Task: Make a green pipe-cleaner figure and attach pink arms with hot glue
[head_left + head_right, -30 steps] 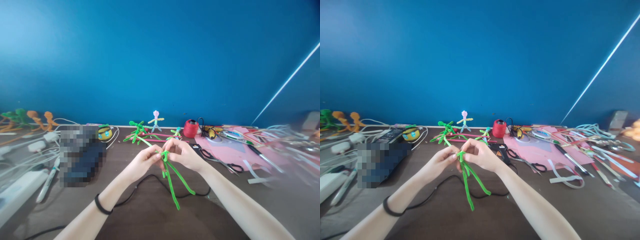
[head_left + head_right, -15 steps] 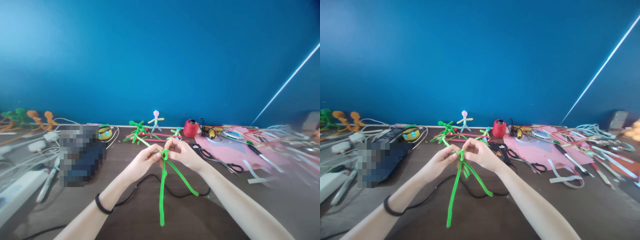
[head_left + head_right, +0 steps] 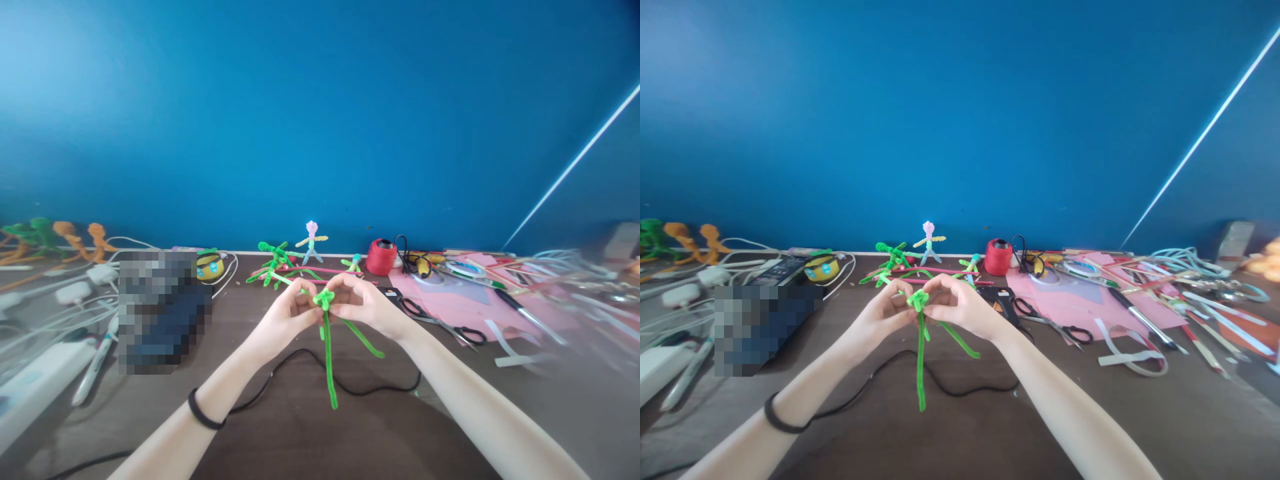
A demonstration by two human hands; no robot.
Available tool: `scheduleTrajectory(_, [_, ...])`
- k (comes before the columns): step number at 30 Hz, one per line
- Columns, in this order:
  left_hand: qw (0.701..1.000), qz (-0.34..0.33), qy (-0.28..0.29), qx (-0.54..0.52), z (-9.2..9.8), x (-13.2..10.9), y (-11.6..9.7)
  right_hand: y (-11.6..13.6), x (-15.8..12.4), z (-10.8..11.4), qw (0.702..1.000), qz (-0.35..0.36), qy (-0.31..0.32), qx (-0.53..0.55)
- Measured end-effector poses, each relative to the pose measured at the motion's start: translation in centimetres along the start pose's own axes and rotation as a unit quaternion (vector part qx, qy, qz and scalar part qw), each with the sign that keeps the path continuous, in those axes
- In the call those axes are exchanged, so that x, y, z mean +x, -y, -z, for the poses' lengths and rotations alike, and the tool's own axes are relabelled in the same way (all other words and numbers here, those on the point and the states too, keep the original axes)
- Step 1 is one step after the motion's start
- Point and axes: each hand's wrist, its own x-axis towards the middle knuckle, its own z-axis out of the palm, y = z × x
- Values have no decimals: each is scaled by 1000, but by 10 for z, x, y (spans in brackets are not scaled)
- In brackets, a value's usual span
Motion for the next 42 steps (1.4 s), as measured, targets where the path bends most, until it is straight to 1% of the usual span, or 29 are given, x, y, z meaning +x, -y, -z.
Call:
scheduleTrajectory(4, [999, -15, -22, -20, -2, 1, 0, -1, 0, 1, 1000, -3, -3, 2])
scheduleTrajectory(11, [995, -54, -88, 16, -5, 1, 0, -6, 4, 1, 999, 22, -47, 17])
scheduleTrajectory(13, [990, -66, -112, 59, -6, 0, -1, -6, 4, 1, 997, 31, -62, 17])
scheduleTrajectory(16, [974, -64, -138, 167, -8, -2, -5, -5, 4, 1, 997, 36, -72, 8])
scheduleTrajectory(18, [969, -60, -137, 198, -9, -3, -7, -3, 3, -1, 996, 38, -81, -9])
scheduleTrajectory(22, [980, -34, -112, 158, -14, -5, -7, 0, 3, -6, 994, 35, -92, -49])
scheduleTrajectory(26, [985, -14, -110, 130, -17, -5, -6, 1, 2, -9, 990, 46, -100, -83])
scheduleTrajectory(28, [986, -12, -109, 124, -17, -4, -7, 2, 2, -9, 986, 58, -106, -117])
scheduleTrajectory(31, [989, -8, -107, 102, -17, -5, -11, 5, -1, -7, 970, 93, -124, -190])
scheduleTrajectory(33, [992, -1, -96, 76, -18, -7, -14, 9, -2, -5, 953, 135, -141, -230])
scheduleTrajectory(35, [996, 1, -79, 48, -18, -10, -18, 12, -4, -3, 931, 190, -158, -270])
scheduleTrajectory(37, [998, 3, -56, 26, -20, -12, -22, 15, -4, -1, 906, 233, -160, -315])
scheduleTrajectory(39, [999, 3, -39, 10, -20, -13, -24, 16, -4, 0, 891, 247, -150, -351])
scheduleTrajectory(42, [998, 8, -55, 1, -21, -11, -23, 13, -3, 3, 880, 240, -157, -380])
